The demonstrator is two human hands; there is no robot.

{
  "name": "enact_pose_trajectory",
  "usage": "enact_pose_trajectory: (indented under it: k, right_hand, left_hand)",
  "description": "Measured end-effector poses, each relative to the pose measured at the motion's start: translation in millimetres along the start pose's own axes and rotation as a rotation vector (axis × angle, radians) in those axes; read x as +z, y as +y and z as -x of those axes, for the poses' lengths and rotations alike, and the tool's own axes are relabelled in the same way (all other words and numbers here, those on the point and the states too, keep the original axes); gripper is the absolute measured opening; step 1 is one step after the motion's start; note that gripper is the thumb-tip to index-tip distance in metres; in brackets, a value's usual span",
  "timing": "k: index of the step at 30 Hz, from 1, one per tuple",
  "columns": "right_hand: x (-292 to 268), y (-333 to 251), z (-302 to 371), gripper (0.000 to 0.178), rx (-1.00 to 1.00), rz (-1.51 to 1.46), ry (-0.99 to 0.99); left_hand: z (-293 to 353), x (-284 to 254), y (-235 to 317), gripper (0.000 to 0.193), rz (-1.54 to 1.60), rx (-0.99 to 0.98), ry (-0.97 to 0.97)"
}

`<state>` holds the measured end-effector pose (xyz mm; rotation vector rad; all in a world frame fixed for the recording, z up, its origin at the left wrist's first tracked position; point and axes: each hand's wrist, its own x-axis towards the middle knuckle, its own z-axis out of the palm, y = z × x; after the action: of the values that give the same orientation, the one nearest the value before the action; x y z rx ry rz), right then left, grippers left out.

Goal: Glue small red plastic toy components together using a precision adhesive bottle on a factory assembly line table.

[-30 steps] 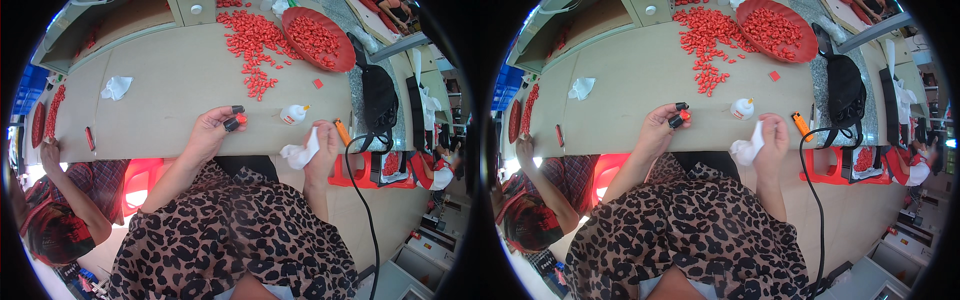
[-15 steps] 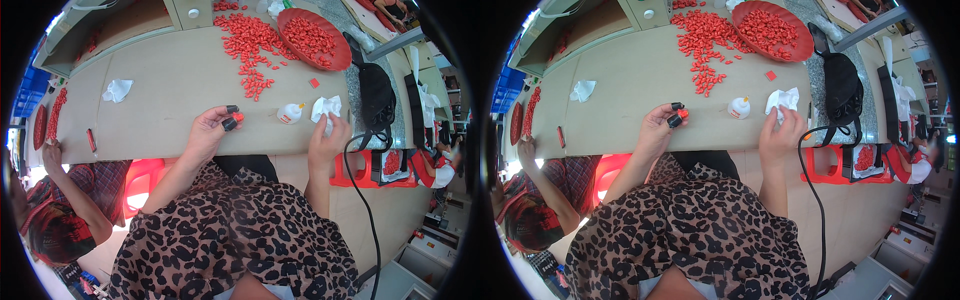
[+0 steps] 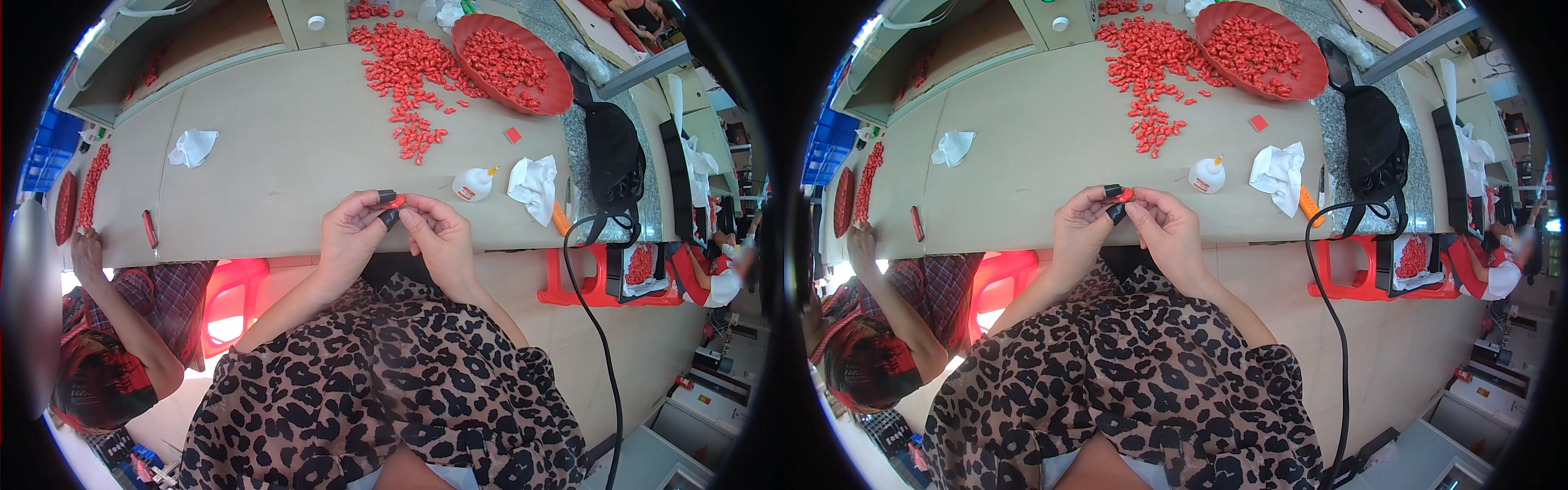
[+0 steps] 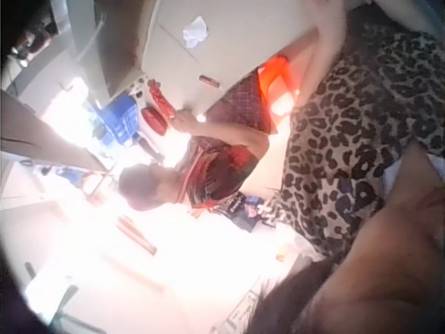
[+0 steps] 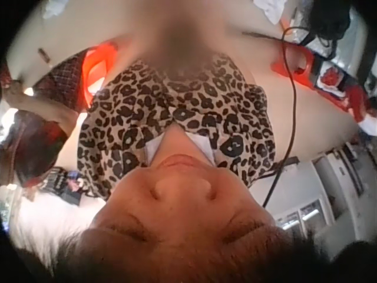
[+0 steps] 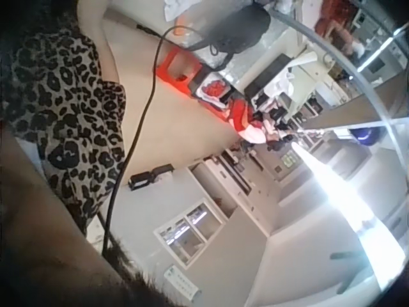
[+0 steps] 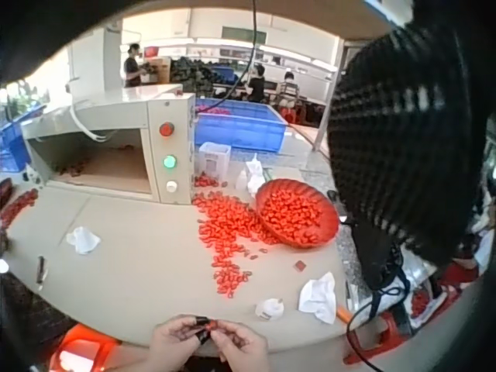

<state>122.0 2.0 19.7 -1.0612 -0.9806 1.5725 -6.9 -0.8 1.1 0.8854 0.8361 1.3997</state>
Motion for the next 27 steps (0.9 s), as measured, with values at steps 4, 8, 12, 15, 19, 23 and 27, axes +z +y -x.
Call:
enact_pose_trajectory:
  k: [4,8,12,15,19,23,27]
  right_hand:
    - [3,-1,-2,0.022,-0.005,0.02,0.001]
    - [1,-1,-3,0.021,0.003,0.062,-0.025]
    - [-2,-6,-4,0.022,0.049,0.061,-0.085]
    - [-1,-14,-4,0.021,0.066,0.048,-0.119]
    - [-2,-20,-5,0.021,0.113,0.069,-0.17]
    - [0,-23,-5,0.021,0.101,0.105,-0.187]
    - [3,-28,-8,0.023,0.113,0.121,-0.189]
  left_hand:
    - [3,-4,-1,0.017,-0.165,0.078,0.017]
    - [3,-7,1,0.016,-0.132,0.001,-0.013]
    - [1,-7,6,0.015,-0.049,-0.057,-0.027]
    - [0,-7,9,0.014,0.038,-0.107,-0.016]
    - [-1,-13,6,0.014,0.153,-0.163,-0.052]
    - [-2,-11,8,0.015,0.242,-0.196,-0.042]
    - [-3,-12,9,0.018,0.244,-0.209,-0.026]
